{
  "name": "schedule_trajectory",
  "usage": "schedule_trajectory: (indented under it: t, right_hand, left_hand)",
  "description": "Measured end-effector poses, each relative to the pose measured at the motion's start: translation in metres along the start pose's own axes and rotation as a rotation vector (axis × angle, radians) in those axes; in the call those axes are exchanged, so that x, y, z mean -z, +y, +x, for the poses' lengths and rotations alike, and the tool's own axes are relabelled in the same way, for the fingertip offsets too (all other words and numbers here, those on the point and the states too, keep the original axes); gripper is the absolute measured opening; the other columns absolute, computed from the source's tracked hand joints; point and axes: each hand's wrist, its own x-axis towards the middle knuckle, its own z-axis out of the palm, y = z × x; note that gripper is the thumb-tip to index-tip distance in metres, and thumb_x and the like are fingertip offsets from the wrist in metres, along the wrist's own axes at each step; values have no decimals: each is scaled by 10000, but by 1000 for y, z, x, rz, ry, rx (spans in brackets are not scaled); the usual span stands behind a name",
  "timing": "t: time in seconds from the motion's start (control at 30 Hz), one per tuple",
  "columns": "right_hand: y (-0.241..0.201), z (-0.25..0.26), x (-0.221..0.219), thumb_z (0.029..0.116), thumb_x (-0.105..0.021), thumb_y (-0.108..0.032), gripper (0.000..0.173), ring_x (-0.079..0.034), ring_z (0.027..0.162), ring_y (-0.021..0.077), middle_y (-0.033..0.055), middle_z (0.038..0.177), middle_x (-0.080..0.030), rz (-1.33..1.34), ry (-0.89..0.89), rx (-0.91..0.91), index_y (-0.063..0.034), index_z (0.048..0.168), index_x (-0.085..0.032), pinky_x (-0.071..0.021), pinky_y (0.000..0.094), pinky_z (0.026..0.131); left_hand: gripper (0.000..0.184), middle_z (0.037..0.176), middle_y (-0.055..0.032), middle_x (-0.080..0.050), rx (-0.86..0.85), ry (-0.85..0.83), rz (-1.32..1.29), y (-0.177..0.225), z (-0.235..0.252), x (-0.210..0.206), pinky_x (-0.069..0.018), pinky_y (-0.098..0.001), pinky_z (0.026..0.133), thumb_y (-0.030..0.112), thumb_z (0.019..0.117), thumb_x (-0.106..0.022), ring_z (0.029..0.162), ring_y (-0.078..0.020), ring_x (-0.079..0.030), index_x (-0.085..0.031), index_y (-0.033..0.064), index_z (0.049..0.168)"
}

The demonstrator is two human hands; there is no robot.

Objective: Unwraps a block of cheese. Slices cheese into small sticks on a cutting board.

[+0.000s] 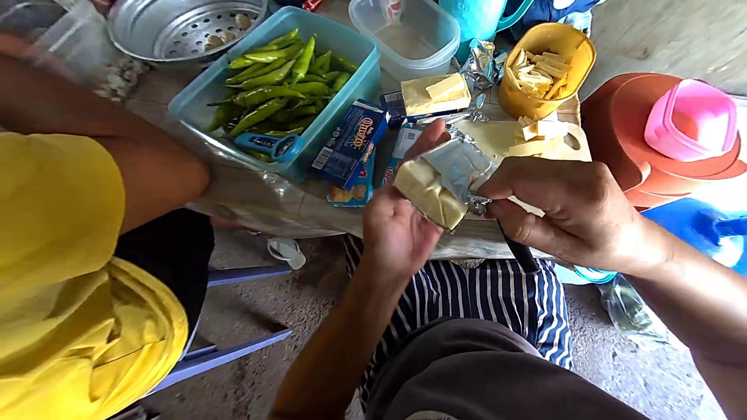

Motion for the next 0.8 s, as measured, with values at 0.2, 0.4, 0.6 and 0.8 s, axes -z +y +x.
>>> schedule_trajectory:
  t: [0.2,0.4,0.6,0.8]
  right_hand:
    - [-3,-8,-5,967,-519,-97,216,-646,849,139,88,863,-673,-52,-107,27,8,938,-705,-522,228,738]
    - [7,-4,8,984,-492,-121,225,-555,693,85,39,810,-600,-153,-153,-102,-21,947,-690,-464,214,599]
    - [61,8,28,1027,-456,-60,247,-623,751,268,212,896,-649,-360,-51,-344,77,1003,-661,-504,397,692]
    - [105,19,13,1048,-434,-59,289,-652,968,470,328,1037,-644,-401,-152,-609,158,1056,-624,-495,598,865]
  left_hand:
    - [685,1348,-125,-639,241,36,-487,-12,1,2,-578,-407,956,643,1001,-449,1225,-233,-646,-558,105,1409]
    - [447,1125,-32,-716,362,8,-247,2,0,10,-632,-309,763,500,1059,-464,965,-129,-727,-612,175,1328]
    - [581,1187,-124,-694,479,-30,-198,10,-11,26,-646,-344,706,545,1020,-518,930,-232,-745,-502,185,1476]
    - [576,1195,-147,-679,510,9,-185,8,-17,36,-646,-348,716,536,1022,-524,919,-242,-740,-502,148,1448]
